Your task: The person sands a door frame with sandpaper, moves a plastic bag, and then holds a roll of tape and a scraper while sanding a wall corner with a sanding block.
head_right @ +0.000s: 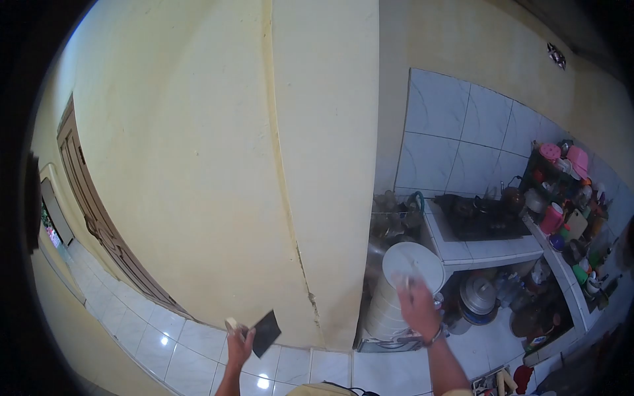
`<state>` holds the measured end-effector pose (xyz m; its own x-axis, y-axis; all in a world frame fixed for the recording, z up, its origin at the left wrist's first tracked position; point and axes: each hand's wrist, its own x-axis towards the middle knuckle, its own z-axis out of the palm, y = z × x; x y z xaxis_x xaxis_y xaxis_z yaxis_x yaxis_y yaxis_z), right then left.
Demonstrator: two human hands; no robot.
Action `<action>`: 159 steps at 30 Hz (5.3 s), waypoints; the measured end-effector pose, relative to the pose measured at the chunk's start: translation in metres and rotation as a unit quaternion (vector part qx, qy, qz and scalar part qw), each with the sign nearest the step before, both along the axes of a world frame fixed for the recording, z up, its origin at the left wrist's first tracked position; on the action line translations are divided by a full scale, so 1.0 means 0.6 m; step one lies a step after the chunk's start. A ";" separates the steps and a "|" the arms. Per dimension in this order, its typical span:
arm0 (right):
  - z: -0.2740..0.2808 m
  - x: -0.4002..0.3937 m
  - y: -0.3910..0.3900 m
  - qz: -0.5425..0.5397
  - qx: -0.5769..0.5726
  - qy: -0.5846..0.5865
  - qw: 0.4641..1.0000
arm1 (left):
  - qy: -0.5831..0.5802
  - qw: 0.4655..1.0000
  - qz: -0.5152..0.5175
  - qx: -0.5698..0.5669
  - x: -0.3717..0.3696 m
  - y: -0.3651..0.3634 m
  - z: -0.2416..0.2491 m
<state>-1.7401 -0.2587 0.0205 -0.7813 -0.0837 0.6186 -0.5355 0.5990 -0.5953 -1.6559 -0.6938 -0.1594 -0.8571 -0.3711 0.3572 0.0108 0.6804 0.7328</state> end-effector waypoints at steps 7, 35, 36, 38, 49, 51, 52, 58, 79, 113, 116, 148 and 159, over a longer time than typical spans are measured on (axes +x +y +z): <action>0.301 -0.097 -0.103 -0.093 0.159 0.446 0.876 | 0.131 0.991 -0.016 -0.004 -0.058 0.000 0.161; 0.438 -0.228 -0.268 -0.229 0.210 0.584 0.750 | 0.366 0.910 -0.173 -0.085 -0.212 -0.033 0.445; 0.430 -0.229 -0.272 -0.231 0.218 0.582 0.748 | 0.381 0.906 -0.165 -0.086 -0.219 -0.031 0.453; 0.422 -0.229 -0.271 -0.214 0.251 0.591 0.736 | 0.393 0.893 -0.172 -0.138 -0.227 -0.034 0.475; 0.435 -0.225 -0.260 -0.240 0.247 0.592 0.729 | 0.456 0.827 -0.124 -0.304 -0.295 -0.032 0.559; 0.417 -0.218 -0.269 -0.229 0.264 0.577 0.738 | 0.480 0.798 -0.119 -0.345 -0.306 -0.033 0.583; 0.412 -0.216 -0.274 -0.224 0.273 0.571 0.741 | 0.470 0.800 -0.127 -0.350 -0.311 -0.035 0.594; 0.420 -0.224 -0.297 -0.238 0.217 0.574 0.752 | 0.487 0.763 -0.102 -0.413 -0.353 -0.026 0.661; 0.422 -0.233 -0.314 -0.248 0.148 0.591 0.753 | 0.626 0.623 -0.117 -0.455 -0.416 -0.044 0.720; 0.400 -0.220 -0.333 -0.256 0.114 0.553 0.784 | 0.605 0.635 -0.104 -0.469 -0.413 -0.053 0.717; 0.406 -0.218 -0.327 -0.274 0.133 0.557 0.772 | 0.606 0.638 -0.108 -0.463 -0.418 -0.048 0.718; 0.422 -0.165 -0.296 -0.175 0.040 0.524 0.833 | 0.604 0.641 -0.109 -0.461 -0.420 -0.052 0.716; 0.418 -0.088 -0.231 0.265 -0.346 0.102 0.894 | 0.596 0.651 -0.106 -0.457 -0.427 -0.055 0.711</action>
